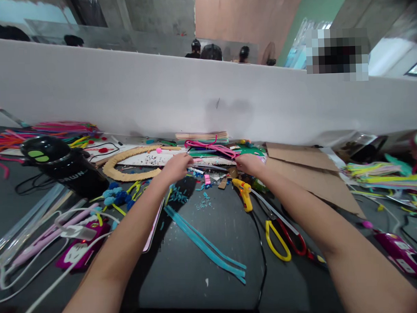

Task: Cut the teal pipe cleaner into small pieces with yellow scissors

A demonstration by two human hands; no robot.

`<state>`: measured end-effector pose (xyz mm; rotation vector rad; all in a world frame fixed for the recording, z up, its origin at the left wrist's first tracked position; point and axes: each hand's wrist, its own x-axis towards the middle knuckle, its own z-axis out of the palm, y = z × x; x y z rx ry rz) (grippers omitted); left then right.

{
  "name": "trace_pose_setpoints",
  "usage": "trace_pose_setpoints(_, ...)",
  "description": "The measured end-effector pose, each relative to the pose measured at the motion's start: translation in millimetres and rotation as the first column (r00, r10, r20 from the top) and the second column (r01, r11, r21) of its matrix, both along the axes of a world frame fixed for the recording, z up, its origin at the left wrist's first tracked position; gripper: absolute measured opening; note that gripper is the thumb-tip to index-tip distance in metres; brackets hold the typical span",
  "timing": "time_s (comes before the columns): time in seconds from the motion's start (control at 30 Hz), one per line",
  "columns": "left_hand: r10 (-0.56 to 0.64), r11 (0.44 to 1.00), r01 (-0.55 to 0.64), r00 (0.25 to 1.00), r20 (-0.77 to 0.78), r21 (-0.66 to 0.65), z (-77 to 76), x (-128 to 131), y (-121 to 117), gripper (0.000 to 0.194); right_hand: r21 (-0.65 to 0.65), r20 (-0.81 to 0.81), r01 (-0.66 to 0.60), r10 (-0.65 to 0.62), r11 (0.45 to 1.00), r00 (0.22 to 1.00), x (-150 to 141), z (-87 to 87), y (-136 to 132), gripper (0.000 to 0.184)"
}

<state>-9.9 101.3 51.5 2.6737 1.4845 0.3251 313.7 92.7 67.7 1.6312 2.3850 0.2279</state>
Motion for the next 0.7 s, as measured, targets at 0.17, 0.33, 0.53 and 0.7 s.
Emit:
trace_pose_setpoints(0.17,0.179,0.979,-0.192,0.968,0.174,0.065,21.7,-51,23,0.025,0.001,-0.004,0.0,0.0,1.0,1.0,0,0.4,-1,0.027)
trace_pose_setpoints(0.33,0.265,0.933,-0.323,0.915,0.305,0.159,24.7,-54,45,0.04,0.017,0.0,-0.008,0.008,1.0,1.0,1,-2.5,-1,0.025)
trace_pose_setpoints(0.53,0.011,1.0,-0.009,0.987,0.161,-0.017,-11.2,3,18,0.035,0.022,0.002,-0.017,0.017,1.0,1.0,3,-5.8,3,0.026)
trace_pose_setpoints(0.7,0.004,0.989,-0.012,0.998,-0.057,-0.15,-37.0,58,-9,0.04,0.029,0.015,-0.003,0.002,1.0,1.0,2,0.6,5,0.029)
